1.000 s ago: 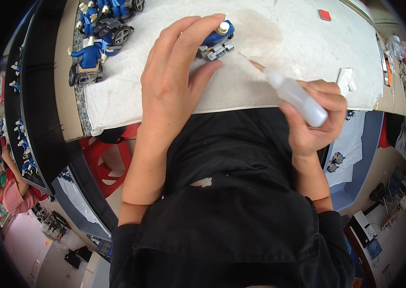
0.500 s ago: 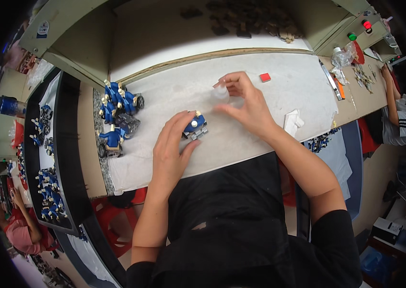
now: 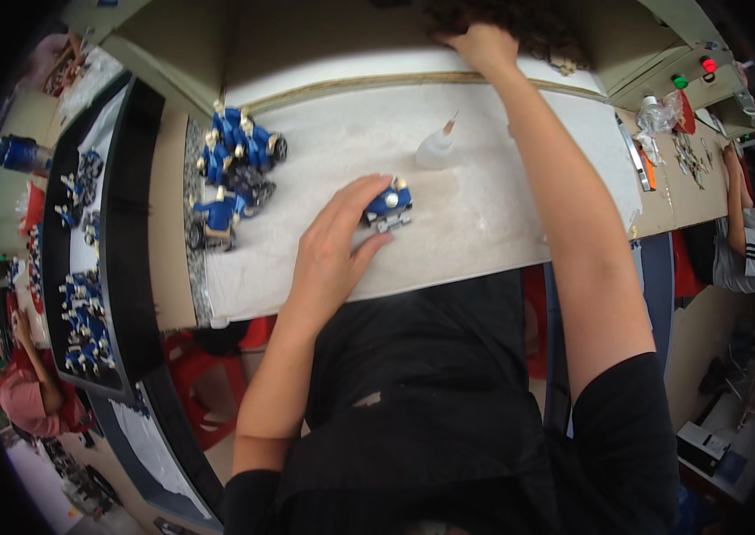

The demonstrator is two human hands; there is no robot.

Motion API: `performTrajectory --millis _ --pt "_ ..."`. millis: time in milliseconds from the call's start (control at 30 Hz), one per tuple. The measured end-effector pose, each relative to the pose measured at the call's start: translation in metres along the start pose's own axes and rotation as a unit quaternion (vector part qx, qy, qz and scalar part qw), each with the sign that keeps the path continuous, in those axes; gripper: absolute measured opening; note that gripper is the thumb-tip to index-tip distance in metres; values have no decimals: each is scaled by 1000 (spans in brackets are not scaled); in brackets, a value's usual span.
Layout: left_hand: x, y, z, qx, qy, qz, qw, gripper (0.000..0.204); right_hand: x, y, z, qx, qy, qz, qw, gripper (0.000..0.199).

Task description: The person applies glue to toy car parts with a glue dispenser, then assembles the parts onto a base plate to construct toy cars.

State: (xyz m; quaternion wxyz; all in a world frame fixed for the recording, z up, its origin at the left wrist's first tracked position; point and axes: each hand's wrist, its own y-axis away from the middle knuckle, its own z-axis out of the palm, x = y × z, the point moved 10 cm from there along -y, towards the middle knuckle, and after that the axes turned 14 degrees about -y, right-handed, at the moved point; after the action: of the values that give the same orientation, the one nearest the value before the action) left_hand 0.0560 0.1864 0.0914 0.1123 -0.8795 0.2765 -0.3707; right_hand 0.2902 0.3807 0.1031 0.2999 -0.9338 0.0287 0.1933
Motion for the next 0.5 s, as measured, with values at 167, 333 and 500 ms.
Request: performTrajectory --millis 167,333,500 --pt "-5 0 1 4 -12 12 1000 55 -11 12 -48 22 -213 10 977 25" --pt "-8 6 0 24 -26 34 999 55 -21 82 -112 -48 -484 24 874 30" --pt "-5 5 3 47 -29 56 997 54 -61 161 -132 -77 -534 35 841 15"
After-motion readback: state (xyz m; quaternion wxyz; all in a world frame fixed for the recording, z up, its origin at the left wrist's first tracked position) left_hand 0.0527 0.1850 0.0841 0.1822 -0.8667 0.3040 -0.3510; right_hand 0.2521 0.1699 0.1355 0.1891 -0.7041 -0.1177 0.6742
